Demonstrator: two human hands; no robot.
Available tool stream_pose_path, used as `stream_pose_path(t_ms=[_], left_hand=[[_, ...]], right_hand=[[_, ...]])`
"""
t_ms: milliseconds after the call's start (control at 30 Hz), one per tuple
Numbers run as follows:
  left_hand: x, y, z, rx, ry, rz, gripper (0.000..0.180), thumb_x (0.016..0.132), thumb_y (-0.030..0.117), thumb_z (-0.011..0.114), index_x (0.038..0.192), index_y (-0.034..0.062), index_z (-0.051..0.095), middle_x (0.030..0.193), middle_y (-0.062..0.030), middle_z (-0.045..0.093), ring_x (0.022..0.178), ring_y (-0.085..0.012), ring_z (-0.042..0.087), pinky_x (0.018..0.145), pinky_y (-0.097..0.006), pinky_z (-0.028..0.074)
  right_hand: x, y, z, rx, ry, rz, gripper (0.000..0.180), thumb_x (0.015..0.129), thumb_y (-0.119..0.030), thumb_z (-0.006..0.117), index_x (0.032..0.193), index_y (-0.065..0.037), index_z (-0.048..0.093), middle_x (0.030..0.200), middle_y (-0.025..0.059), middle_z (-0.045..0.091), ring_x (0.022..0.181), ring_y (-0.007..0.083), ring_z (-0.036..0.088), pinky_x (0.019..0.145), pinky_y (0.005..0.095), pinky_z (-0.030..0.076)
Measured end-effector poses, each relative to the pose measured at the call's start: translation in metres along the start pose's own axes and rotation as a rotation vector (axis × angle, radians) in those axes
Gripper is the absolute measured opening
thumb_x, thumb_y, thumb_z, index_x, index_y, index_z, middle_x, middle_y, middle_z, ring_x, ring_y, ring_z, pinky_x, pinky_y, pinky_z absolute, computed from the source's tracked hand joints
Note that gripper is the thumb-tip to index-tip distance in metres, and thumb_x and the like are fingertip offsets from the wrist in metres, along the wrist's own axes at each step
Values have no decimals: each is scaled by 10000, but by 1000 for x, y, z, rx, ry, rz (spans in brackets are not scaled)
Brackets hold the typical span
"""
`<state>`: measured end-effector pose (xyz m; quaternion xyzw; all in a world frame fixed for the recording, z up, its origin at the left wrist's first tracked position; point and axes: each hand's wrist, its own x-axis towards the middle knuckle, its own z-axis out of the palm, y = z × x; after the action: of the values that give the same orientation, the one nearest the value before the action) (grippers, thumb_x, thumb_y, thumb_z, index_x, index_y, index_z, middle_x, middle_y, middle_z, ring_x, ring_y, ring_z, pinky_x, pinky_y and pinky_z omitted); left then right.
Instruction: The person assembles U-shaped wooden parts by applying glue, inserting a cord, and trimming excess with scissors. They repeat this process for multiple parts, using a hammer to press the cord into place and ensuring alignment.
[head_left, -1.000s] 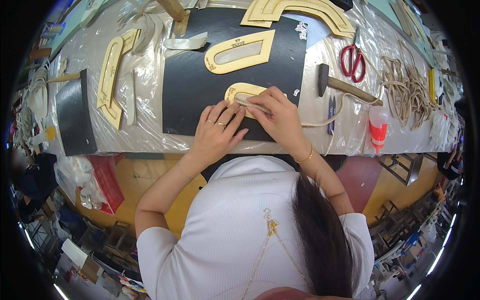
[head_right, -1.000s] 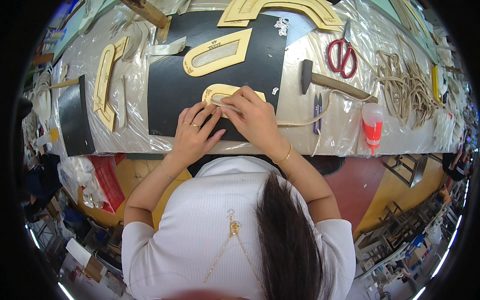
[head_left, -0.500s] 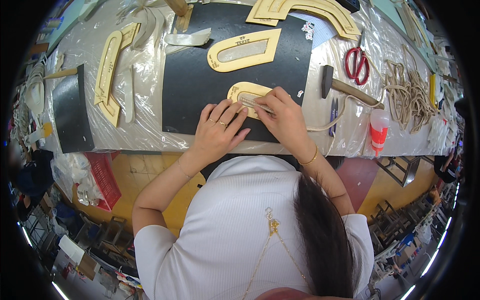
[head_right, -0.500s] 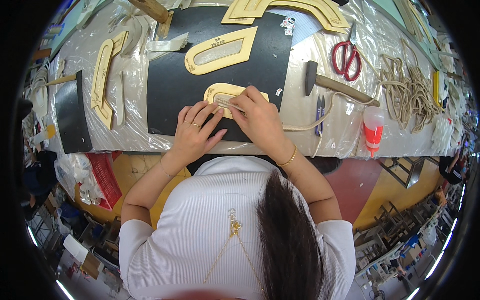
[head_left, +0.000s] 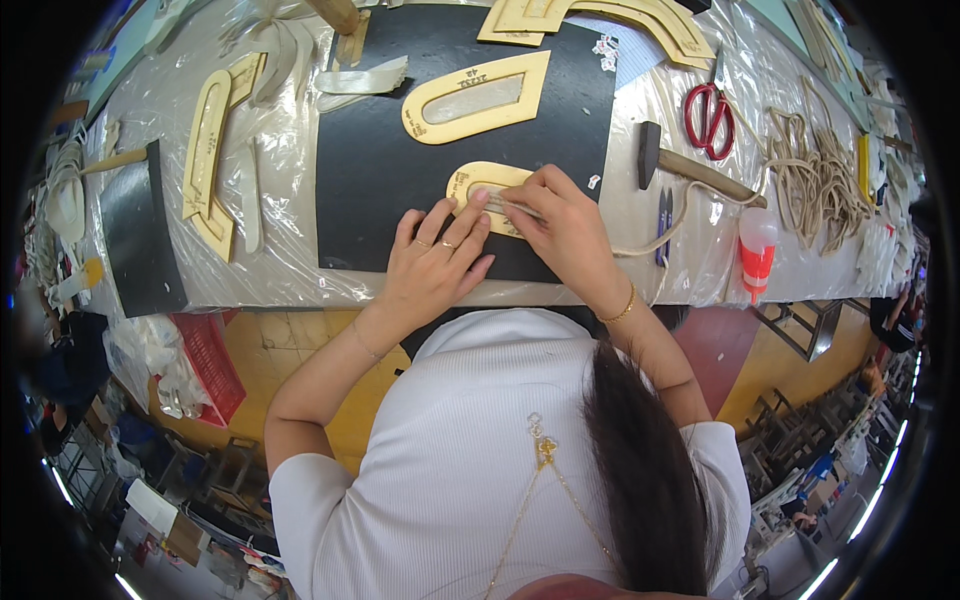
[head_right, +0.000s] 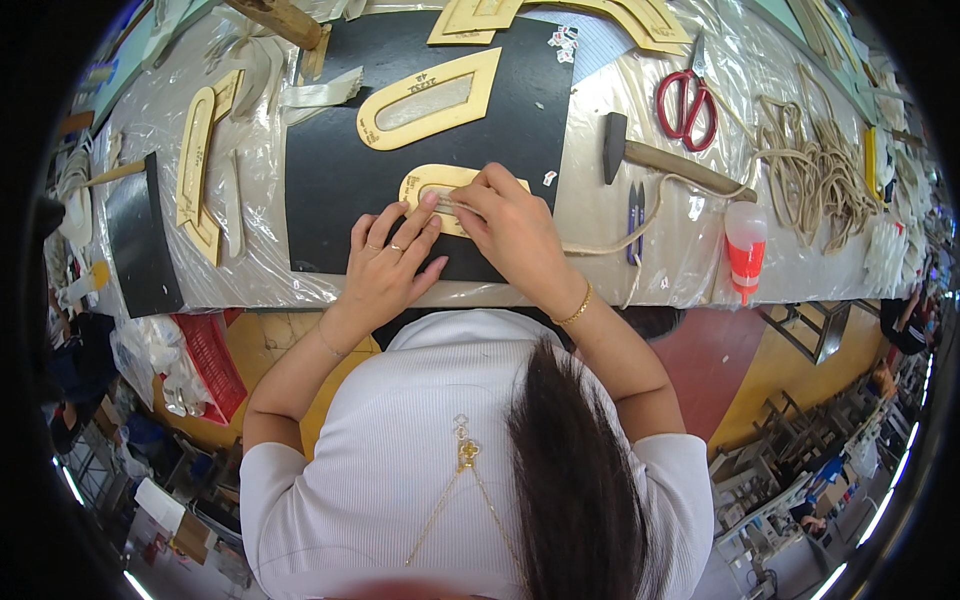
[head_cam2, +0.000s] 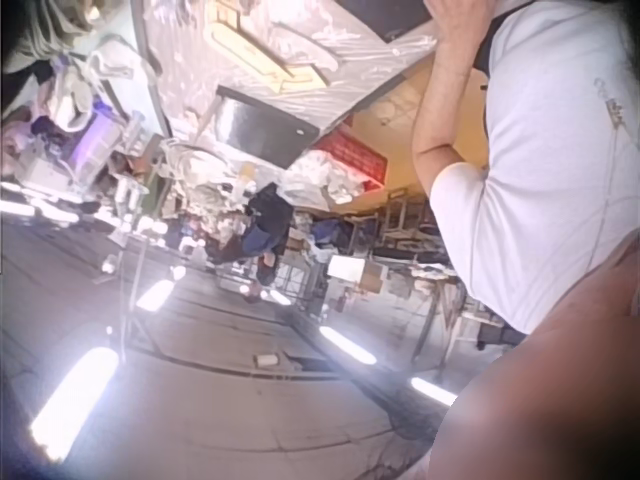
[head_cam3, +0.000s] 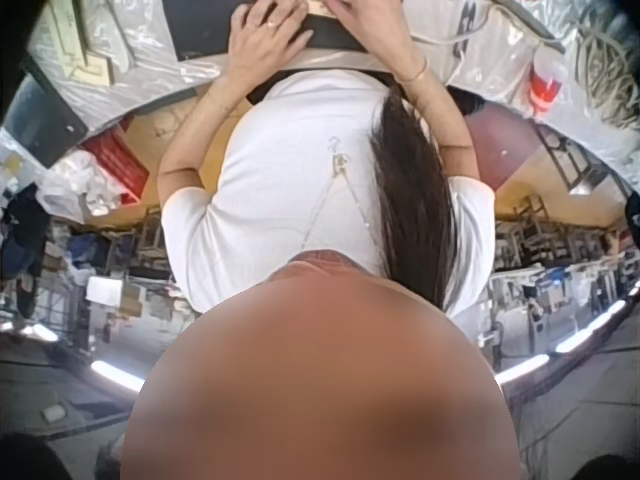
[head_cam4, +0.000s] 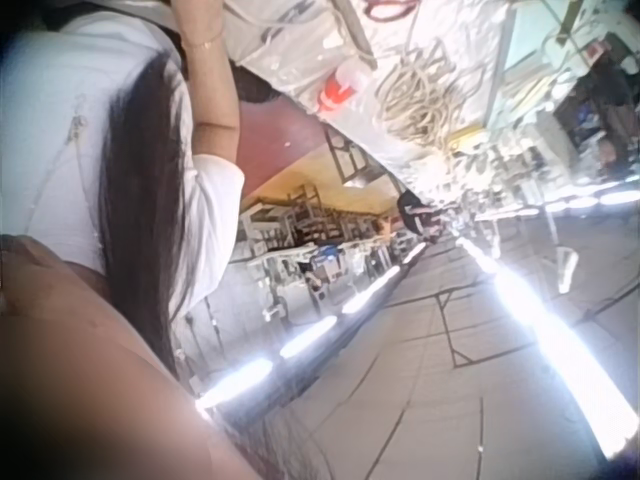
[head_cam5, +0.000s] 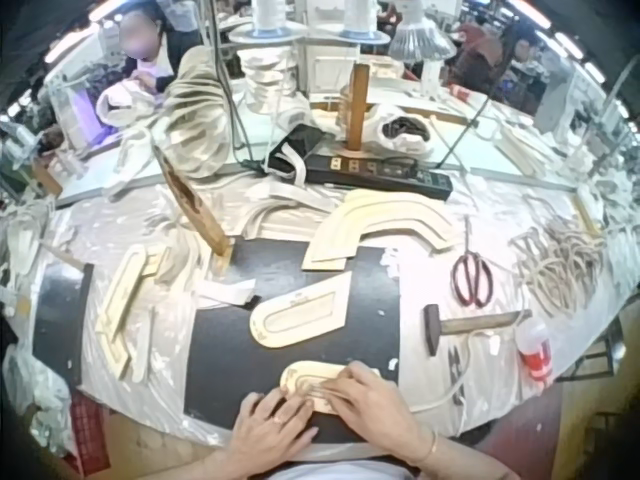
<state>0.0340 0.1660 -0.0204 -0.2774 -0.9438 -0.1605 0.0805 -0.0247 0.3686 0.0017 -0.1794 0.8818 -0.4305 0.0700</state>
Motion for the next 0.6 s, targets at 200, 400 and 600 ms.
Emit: stream_pose_path(t_ms=[200, 400, 600], left_hand=[[3, 2, -2, -8, -21, -31, 491, 814, 299, 774, 1227, 72, 635, 1465, -71, 539, 1203, -279, 520, 981, -446, 381], [10, 12, 1, 41, -17, -71, 651, 820, 359, 779, 1370, 72, 583, 1421, -79, 559, 1164, -303, 519, 972, -442, 390], [12, 20, 4, 99, -70, -115, 789, 815, 519, 727, 1463, 115, 528, 1461, -81, 508, 1159, -316, 485, 964, -452, 393]], right_hand=[[-12, -2, -26, -63, 22, 53, 181, 838, -109, 783, 995, -34, 736, 901, 84, 638, 740, 228, 655, 633, 318, 534], [-26, 14, -41, -47, 100, 90, 163, 817, -83, 802, 961, -35, 744, 874, 62, 643, 680, 159, 615, 566, 267, 487], [-33, 25, -34, -69, 158, 47, 118, 819, -108, 794, 892, -35, 737, 835, 60, 594, 630, 195, 601, 579, 314, 496]])
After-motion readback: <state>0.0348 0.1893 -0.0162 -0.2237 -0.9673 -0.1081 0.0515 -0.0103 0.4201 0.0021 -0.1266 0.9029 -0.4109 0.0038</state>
